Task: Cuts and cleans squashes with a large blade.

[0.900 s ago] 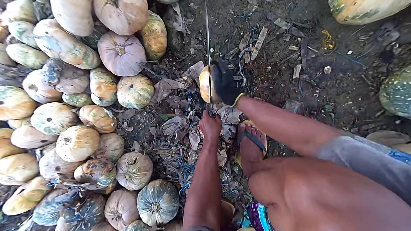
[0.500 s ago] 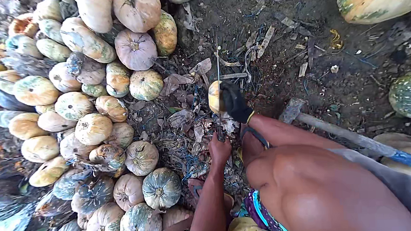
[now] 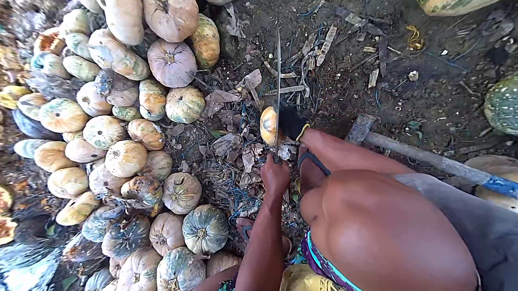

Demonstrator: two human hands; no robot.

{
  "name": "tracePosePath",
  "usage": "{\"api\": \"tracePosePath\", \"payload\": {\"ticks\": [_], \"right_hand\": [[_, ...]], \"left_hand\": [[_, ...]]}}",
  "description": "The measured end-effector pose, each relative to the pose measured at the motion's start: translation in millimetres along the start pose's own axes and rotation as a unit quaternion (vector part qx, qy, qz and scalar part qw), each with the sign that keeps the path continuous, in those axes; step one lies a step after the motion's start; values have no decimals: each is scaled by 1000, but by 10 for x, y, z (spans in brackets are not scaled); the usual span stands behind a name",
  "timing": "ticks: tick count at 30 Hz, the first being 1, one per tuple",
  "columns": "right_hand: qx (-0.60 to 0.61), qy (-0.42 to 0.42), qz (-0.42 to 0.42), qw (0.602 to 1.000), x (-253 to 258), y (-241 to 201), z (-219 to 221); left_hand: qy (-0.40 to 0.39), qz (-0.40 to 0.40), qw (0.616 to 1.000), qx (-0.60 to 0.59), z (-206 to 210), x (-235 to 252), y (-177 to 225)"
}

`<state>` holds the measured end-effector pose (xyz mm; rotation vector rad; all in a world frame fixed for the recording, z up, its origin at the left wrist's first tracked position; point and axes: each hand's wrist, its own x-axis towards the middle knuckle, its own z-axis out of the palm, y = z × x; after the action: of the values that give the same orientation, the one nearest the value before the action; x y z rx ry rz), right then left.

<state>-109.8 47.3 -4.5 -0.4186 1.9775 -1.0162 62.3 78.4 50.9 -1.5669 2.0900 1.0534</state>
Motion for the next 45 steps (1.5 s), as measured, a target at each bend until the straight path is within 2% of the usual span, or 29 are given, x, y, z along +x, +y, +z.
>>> {"api": "tracePosePath", "payload": {"ticks": [2, 4, 6, 8, 9, 11, 13, 14, 15, 17, 19, 21, 23, 25, 28, 32, 35, 39, 41, 45], "right_hand": [[4, 18, -6, 1000, 23, -80, -132], [6, 143, -100, 985, 38, -306, -318], [9, 244, -236, 940, -37, -783, -679], [-7, 304, -374, 876, -45, -1220, -896], [-49, 308, -412, 856, 44, -1307, -895], [-204, 242, -431, 845, 365, -1051, -640], [-314, 163, -409, 841, 668, -761, -447], [-305, 143, -409, 848, 724, -769, -416], [-263, 143, -413, 860, 689, -808, -418], [-130, 198, -406, 883, 526, -736, -408], [-18, 214, -312, 925, 358, -575, -426], [25, 156, -163, 974, 72, -400, -380], [55, 90, -97, 990, -60, -293, -237], [47, 79, -125, 988, 58, -209, -79], [-15, 106, -197, 975, 286, -120, 3], [-59, 102, -241, 963, 149, 43, -35], [-35, 123, -169, 977, 89, 72, -135], [14, 30, -43, 999, 185, -49, -123], [-12, 5, -28, 1000, 198, -129, -70], [-80, -10, -43, 996, 88, -261, 4]], "left_hand": [[3, 1, 1000, 4, 32, 62, 42], [10, 14, 1000, 12, 2, 73, -4], [21, 27, 999, 13, 20, 33, -29], [20, 30, 999, 24, 62, -8, -66], [22, 30, 999, 33, 80, -10, -77], [-2, 2, 998, 67, 80, -15, -86], [-24, -25, 996, 86, 34, 64, -114], [-20, -30, 996, 78, 8, 107, -151], [-18, -34, 997, 62, 3, 126, -192], [-12, -45, 999, 26, 17, 91, -276], [11, -39, 999, -3, 8, 110, -297], [45, -14, 999, -7, 9, 159, -290], [73, 25, 997, -3, -5, 323, -174], [75, 39, 996, 12, -32, 543, -6], [48, 20, 999, 8, 18, 732, 76], [0, 12, 999, -46, 64, 453, -161], [-8, 10, 999, -29, 127, 32, -367], [70, 47, 996, -15, 411, -359, -698], [94, 58, 994, -18, 408, -346, -721], [48, 25, 999, -7, 39, 4, -330]]}}
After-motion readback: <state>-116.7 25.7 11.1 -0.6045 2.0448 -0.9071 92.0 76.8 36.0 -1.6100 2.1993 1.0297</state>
